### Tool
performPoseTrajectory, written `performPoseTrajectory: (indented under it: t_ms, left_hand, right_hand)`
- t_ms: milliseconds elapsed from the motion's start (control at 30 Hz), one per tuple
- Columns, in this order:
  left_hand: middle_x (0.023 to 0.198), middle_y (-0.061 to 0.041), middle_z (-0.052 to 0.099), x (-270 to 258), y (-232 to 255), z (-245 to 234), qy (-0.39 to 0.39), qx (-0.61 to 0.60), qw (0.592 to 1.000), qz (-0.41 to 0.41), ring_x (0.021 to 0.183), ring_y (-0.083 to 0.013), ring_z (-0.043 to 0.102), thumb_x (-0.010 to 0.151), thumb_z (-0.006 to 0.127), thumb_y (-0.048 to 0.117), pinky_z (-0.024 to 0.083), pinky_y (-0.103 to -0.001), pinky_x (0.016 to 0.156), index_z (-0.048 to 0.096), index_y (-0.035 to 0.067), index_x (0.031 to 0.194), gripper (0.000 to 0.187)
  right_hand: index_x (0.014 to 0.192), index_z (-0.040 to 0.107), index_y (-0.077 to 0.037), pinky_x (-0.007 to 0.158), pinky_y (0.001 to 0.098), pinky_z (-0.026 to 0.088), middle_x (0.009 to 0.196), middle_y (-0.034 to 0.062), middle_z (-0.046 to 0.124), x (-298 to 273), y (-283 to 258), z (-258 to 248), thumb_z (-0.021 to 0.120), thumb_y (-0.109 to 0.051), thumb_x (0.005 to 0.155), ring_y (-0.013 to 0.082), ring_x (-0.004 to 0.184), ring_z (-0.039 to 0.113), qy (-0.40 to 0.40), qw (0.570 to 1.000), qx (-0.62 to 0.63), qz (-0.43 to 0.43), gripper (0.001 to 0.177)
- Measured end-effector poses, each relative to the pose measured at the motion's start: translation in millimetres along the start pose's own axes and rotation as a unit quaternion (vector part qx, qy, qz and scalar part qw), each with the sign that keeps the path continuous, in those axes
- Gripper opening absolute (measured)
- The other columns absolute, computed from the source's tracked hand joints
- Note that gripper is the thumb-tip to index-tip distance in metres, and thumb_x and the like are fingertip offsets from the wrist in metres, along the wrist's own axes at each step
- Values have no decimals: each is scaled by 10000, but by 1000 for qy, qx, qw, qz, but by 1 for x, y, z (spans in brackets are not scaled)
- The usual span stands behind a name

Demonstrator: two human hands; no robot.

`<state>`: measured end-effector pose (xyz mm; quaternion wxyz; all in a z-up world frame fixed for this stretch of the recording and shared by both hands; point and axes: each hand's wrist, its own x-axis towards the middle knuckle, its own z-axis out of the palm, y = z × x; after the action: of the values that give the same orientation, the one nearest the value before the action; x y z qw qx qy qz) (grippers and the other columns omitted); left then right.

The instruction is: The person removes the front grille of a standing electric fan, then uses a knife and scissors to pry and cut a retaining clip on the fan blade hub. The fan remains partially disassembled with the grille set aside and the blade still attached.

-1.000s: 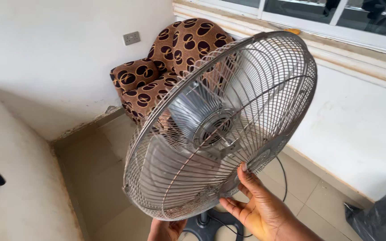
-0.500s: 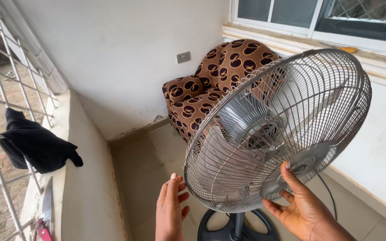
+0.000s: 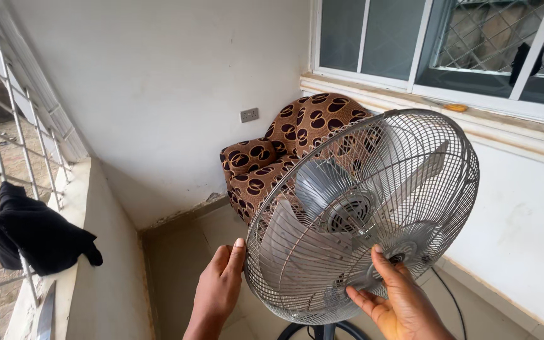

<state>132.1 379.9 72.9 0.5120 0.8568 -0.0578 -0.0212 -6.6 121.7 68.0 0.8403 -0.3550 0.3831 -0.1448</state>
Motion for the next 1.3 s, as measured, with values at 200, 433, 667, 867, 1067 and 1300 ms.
performPoseTrajectory:
  t_ms: [200, 433, 667, 867, 1067, 1300]
  left_hand:
    - [781, -104, 584, 8, -11, 0, -60, -71, 995, -28, 743, -194, 530, 960, 536, 647, 497, -361, 701, 605, 0, 851, 660]
    - [868, -67, 711, 28, -12, 5, -86, -163, 962, -200, 791, -120, 629, 875, 626, 615, 421, -326, 662, 670, 87, 919, 531]
    - [623, -18, 565, 36, -5, -8, 13, -240, 970, -27, 557, -91, 351, 932, 808, 319, 276, -282, 491, 477, 57, 719, 473]
    - [668, -63, 616, 12, 11, -7, 142, -100, 984, -28, 596, -96, 483, 838, 856, 188, 426, -266, 590, 609, -5, 800, 316]
    - [988, -47, 695, 15, -24, 42, 154, -274, 949, 36, 881, -107, 660, 962, 681, 292, 527, -287, 763, 589, 22, 1189, 364]
    - [1055, -118, 733, 7, -48, 96, 191, -492, 845, 90, 972, -143, 676, 1046, 553, 276, 515, -272, 908, 673, -21, 1248, 379]
  right_hand:
    - [1594, 159, -220, 1071, 616, 498, 1540, 252, 240, -8, 1, 4, 717, -611, 627, 516, 1394, 389, -10, 1000, 16, -11, 1183]
    - [1605, -101, -134, 1142, 633, 454, 1616, 209, 164, 5, 1, 7, 794, -547, 640, 517, 1507, 270, -7, 1000, -26, 5, 1379]
    - [1607, -142, -127, 1141, 645, 435, 1632, 222, 126, 3, 6, 13, 828, -526, 634, 588, 1471, 291, -9, 999, -35, 22, 1431]
    - [1618, -85, -186, 1146, 629, 440, 1639, 163, 147, -4, 4, 21, 802, -556, 616, 541, 1450, 306, -11, 998, -52, 22, 1388]
    - [1621, -24, -176, 1127, 663, 448, 1631, 203, 120, -12, 1, 19, 802, -582, 629, 540, 1502, 231, -12, 997, -68, 26, 1353]
    - [1602, 233, -193, 1082, 662, 496, 1589, 211, 168, 0, -2, 3, 780, -547, 677, 418, 1440, 324, 29, 998, -22, 57, 1131]
